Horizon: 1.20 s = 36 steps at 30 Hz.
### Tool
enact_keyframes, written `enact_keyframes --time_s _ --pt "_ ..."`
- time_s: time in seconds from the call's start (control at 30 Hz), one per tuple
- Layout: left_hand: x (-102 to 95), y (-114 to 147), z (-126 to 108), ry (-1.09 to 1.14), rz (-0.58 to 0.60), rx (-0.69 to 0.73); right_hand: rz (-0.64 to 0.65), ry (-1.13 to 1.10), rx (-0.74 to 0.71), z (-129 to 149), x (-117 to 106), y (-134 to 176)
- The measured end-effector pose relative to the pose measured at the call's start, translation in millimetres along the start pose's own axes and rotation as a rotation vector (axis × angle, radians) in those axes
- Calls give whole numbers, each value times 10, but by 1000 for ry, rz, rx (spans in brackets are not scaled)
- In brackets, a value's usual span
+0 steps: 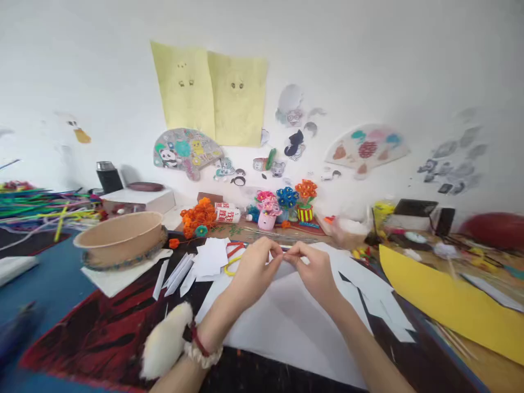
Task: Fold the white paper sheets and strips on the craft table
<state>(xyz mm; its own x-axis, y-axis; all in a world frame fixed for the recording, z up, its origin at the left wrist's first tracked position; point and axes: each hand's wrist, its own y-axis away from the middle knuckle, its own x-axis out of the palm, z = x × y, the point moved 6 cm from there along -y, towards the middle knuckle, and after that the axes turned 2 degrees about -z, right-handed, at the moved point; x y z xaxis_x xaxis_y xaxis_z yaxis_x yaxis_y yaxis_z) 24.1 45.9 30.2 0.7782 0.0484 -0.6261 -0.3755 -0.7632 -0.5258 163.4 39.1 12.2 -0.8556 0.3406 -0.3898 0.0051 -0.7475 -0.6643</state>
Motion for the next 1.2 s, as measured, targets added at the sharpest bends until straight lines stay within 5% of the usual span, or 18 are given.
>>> enact_keyframes --time_s 1.2 --pt "18 54 -121 -202 -23 131 -120 103 -70 120 -117 0"
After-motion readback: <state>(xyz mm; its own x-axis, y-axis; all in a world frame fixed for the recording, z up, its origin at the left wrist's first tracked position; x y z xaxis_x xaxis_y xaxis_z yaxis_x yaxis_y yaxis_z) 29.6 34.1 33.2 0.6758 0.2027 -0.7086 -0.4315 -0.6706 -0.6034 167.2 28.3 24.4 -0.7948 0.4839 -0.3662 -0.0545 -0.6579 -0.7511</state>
